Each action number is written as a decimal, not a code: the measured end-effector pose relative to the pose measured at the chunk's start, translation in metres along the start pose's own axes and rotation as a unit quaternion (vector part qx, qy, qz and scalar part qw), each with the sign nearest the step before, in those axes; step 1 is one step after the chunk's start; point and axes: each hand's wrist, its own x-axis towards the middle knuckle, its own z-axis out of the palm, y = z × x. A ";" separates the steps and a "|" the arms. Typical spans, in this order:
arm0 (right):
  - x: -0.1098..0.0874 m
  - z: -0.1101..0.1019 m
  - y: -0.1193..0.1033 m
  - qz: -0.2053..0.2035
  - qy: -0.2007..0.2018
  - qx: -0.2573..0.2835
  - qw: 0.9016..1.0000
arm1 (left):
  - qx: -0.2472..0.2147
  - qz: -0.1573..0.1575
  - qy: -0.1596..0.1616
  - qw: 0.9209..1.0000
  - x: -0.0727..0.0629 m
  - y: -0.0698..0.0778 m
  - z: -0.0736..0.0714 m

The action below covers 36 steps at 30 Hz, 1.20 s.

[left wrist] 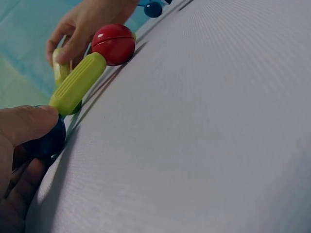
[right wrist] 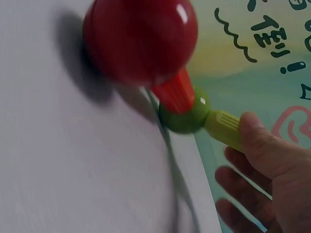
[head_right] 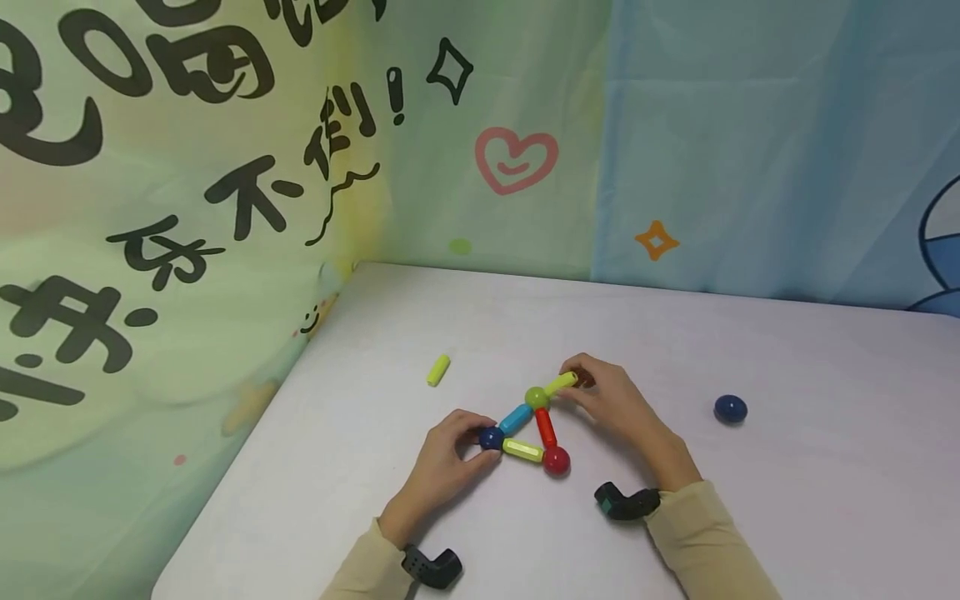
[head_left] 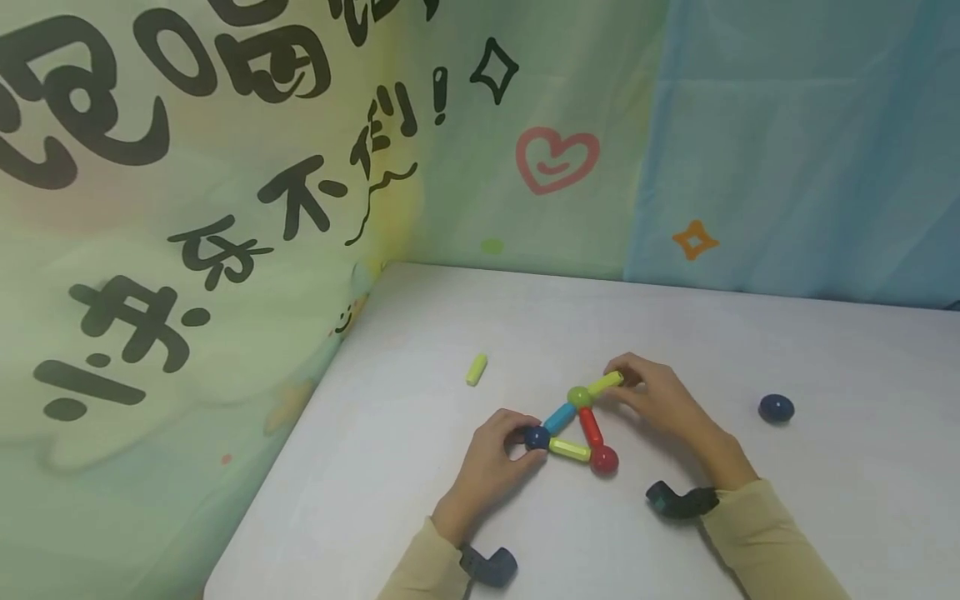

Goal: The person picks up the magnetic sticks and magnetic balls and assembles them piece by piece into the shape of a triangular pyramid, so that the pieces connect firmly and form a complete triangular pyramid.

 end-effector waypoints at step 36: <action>-0.005 0.021 -0.030 -0.096 -0.047 -0.051 0.993 | 0.002 -0.006 -0.007 1.000 0.000 -0.003 0.002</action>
